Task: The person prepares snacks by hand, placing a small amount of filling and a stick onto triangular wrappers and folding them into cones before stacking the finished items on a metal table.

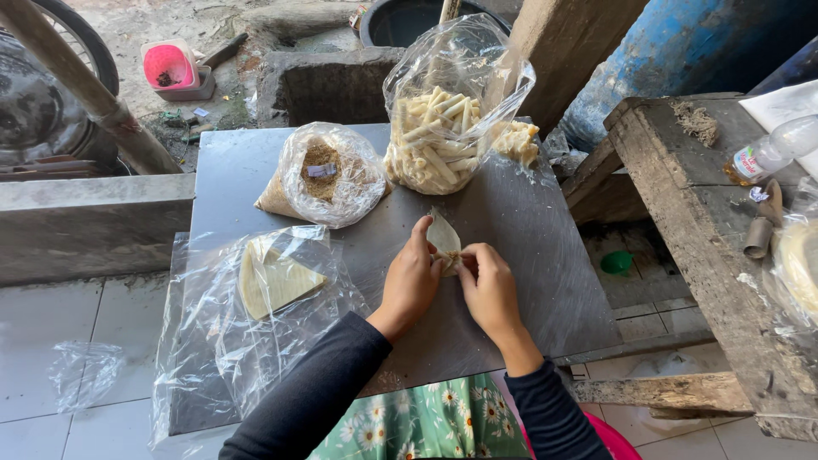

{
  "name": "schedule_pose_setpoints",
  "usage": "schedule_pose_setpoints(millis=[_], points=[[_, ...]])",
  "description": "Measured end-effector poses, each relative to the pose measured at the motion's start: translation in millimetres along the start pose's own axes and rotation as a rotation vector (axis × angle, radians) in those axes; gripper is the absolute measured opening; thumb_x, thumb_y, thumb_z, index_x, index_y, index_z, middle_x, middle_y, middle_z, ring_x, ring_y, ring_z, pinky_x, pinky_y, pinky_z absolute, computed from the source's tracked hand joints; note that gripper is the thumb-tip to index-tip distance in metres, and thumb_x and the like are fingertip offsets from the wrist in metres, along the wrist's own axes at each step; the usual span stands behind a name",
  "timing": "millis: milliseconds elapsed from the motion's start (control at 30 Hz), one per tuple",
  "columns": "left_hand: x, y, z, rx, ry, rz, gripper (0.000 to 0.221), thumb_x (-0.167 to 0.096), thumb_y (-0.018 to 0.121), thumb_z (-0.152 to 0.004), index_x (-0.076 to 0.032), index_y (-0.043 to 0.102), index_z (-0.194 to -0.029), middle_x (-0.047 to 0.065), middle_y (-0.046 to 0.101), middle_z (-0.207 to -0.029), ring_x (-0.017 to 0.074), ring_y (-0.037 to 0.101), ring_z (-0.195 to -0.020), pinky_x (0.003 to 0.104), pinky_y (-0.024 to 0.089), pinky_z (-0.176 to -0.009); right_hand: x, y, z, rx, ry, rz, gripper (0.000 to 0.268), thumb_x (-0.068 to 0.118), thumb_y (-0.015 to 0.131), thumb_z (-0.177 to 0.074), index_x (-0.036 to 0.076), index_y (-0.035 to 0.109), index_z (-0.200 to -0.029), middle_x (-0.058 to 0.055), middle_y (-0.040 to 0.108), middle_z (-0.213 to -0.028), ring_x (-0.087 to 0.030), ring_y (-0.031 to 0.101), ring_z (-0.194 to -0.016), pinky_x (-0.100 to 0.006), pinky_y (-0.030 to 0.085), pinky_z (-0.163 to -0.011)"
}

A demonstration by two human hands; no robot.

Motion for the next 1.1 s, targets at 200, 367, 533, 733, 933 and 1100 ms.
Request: schedule_pose_setpoints(millis=[200,367,533,733,933,1100], points=[[-1.0,-1.3,-1.4,-0.006,0.026,-0.031,0.073,-0.004,0.07,-0.085,-0.005,0.036,-0.149,0.017,0.07,-0.102,0.0386,0.069,-0.092,0.045,0.055,-0.078,14.0,3.9,3.8,-0.003,-0.243,0.182,0.018,0.001,0.069,-0.089,0.0,0.071,-0.107,-0.016,0.069,-0.103,-0.035,0.067,-0.097,-0.042,0.054,-0.083],[-9.6,-9.9,-4.6,0.057,0.088,-0.001,0.07,0.003,0.064,-0.08,-0.006,0.041,-0.146,0.016,0.07,-0.105,0.0346,0.07,-0.091,0.043,0.056,-0.079,11.1,5.4,6.4,0.049,-0.241,0.215,0.02,-0.001,0.067,-0.088,0.0,0.073,-0.106,-0.014,0.067,-0.101,-0.033,0.066,-0.094,-0.042,0.054,-0.082],[-18.0,-19.2,-6.8,0.22,0.37,-0.111,0.062,0.004,0.062,-0.075,-0.008,0.051,-0.135,0.011,0.074,-0.097,0.0339,0.069,-0.099,0.045,0.053,-0.085,5.3,-0.9,-5.9,0.188,-0.266,0.154,0.018,0.0,0.069,-0.086,0.0,0.074,-0.104,-0.013,0.066,-0.101,-0.033,0.066,-0.096,-0.041,0.054,-0.084],[-18.0,-11.2,-9.6,0.256,0.434,-0.2,0.042,-0.01,0.067,-0.088,-0.009,0.054,-0.127,0.009,0.074,-0.089,0.0313,0.071,-0.089,0.045,0.053,-0.078,-6.5,-9.3,-33.2,0.533,-0.152,0.014,0.027,0.006,0.077,-0.083,0.002,0.072,-0.109,-0.013,0.064,-0.107,-0.03,0.067,-0.095,-0.037,0.054,-0.085],[-14.1,-13.8,-11.5,0.18,0.331,-0.149,0.04,-0.012,0.067,-0.092,-0.009,0.054,-0.129,0.014,0.073,-0.093,0.0341,0.071,-0.085,0.045,0.053,-0.069,-12.6,-5.5,-33.1,0.484,-0.178,-0.068,0.022,0.005,0.077,-0.082,0.0,0.068,-0.101,-0.013,0.064,-0.106,-0.028,0.07,-0.094,-0.036,0.056,-0.083],[-13.8,-10.9,-10.8,0.17,0.358,-0.221,0.053,-0.019,0.076,-0.079,-0.007,0.054,-0.126,0.019,0.072,-0.098,0.039,0.069,-0.081,0.048,0.053,-0.067,-24.2,2.8,-39.4,0.389,-0.308,-0.002,0.008,0.002,0.069,-0.09,0.001,0.07,-0.097,-0.014,0.069,-0.097,-0.031,0.071,-0.09,-0.037,0.057,-0.081]])
Point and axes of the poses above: each hand's wrist, its own z-axis away from the middle knuckle, its own y-axis out of the palm, x = y × z, the point moved 5 cm from there along -z, towards the middle knuckle
